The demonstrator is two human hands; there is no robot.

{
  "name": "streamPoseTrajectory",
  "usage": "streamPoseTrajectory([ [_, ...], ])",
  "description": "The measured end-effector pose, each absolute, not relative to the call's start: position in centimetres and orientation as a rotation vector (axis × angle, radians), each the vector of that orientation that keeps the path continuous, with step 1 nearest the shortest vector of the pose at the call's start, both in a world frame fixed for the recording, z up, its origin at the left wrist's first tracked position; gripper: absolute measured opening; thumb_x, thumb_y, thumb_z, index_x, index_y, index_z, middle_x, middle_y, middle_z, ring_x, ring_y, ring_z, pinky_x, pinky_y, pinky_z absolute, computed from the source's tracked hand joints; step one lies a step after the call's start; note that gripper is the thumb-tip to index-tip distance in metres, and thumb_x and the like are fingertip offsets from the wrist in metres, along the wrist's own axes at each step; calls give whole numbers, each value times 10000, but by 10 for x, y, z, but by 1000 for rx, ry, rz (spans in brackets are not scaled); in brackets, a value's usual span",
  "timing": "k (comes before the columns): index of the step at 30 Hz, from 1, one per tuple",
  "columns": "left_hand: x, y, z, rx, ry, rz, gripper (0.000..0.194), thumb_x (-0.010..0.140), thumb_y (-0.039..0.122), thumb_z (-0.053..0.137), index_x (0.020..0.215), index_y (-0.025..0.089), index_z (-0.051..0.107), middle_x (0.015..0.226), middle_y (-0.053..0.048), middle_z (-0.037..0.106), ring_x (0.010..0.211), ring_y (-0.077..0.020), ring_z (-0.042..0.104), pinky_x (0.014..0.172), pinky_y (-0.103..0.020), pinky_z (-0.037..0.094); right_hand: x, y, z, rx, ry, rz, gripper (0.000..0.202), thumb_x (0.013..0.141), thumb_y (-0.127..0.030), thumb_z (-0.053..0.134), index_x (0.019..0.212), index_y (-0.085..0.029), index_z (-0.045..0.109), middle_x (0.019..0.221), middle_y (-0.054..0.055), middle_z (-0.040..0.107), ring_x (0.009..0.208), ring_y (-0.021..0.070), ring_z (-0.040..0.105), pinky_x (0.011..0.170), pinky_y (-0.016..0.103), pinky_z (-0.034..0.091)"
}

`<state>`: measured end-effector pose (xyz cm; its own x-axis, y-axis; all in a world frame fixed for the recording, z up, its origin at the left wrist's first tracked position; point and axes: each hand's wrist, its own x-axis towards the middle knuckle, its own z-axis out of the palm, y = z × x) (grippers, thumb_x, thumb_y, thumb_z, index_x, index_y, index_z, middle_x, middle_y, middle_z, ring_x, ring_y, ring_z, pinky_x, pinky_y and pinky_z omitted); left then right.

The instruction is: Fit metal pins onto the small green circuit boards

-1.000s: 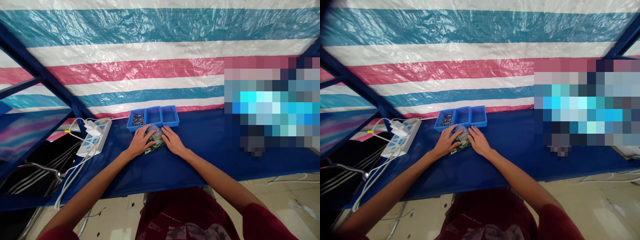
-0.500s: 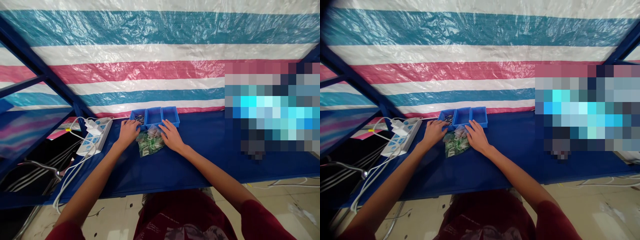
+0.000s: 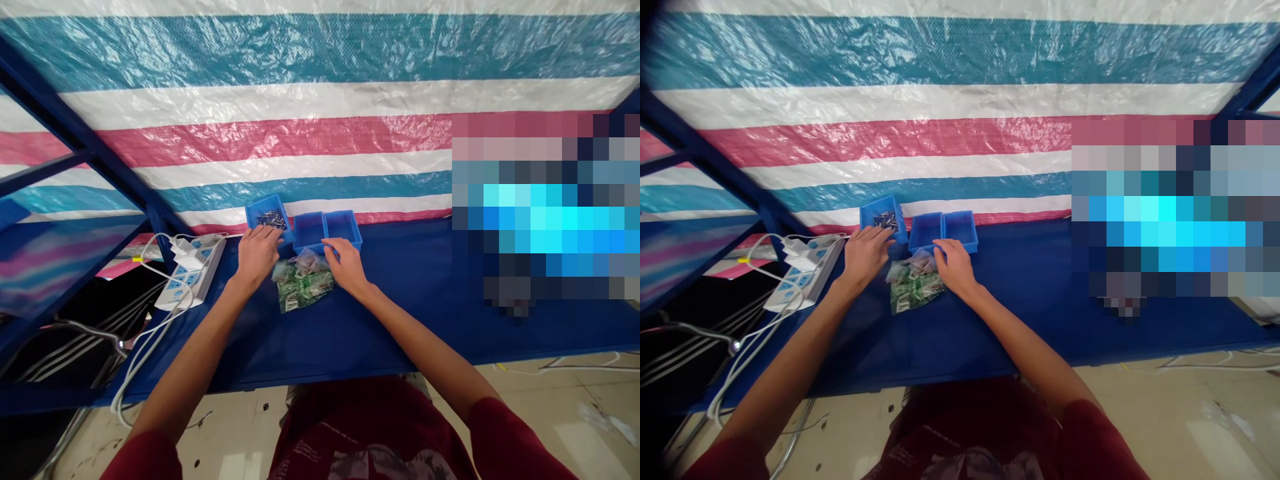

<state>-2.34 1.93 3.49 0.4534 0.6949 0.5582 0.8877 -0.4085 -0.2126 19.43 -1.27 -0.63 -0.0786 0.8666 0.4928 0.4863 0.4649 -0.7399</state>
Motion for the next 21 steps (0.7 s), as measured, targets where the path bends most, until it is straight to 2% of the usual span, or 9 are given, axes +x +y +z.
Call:
streamPoseTrajectory([
  [2,-11,7,41,-2220,-1228,-582,190,918,182,478,949,170,665,801,-93,662,806,-262,581,685,-374,386,189,-12,0,-1185,-1642,729,378,965,-389,424,1172,-167,651,1042,97,716,908,209,673,888,354,523],
  [4,4,-7,44,-2252,-1136,-620,197,915,148,472,976,177,658,788,-78,655,790,-245,569,676,-365,378,185,-10,7,-1215,-1501,1049,433,980,-460,378,1118,-160,658,978,91,723,725,174,681,708,307,556],
  [7,22,-22,39,-2314,-1032,-658,198,897,106,484,989,172,646,792,-69,653,766,-228,556,650,-358,367,186,-8,16,-1202,-1241,1449,494,973,-519,380,999,-111,657,877,107,711,565,151,656,497,255,521],
  [10,34,-29,31,-2329,-933,-663,219,885,78,487,1025,154,637,802,-70,654,759,-221,552,641,-354,361,194,-11,23,-1133,-1081,1628,437,936,-516,494,900,-104,636,732,76,680,516,150,650,460,243,528],
  [13,38,-29,27,-2339,-854,-676,254,894,53,463,1063,146,627,813,-68,661,746,-210,555,638,-346,361,204,-14,28,-1125,-1010,1668,373,901,-484,575,843,-117,611,664,47,647,495,161,655,448,260,553],
  [18,34,-31,26,-2379,-819,-790,214,958,246,511,1131,168,609,854,-76,681,777,-205,596,650,-333,385,211,-12,29,-1191,-1006,1606,239,884,-339,607,760,-140,561,556,-6,574,439,171,646,442,286,582],
  [21,29,-32,19,-2427,-766,-875,213,966,238,499,1136,163,603,882,-85,689,785,-192,618,669,-319,423,211,-12,28,-1255,-1073,1581,231,878,-312,601,728,-144,548,537,-1,581,416,167,636,422,277,576],
])
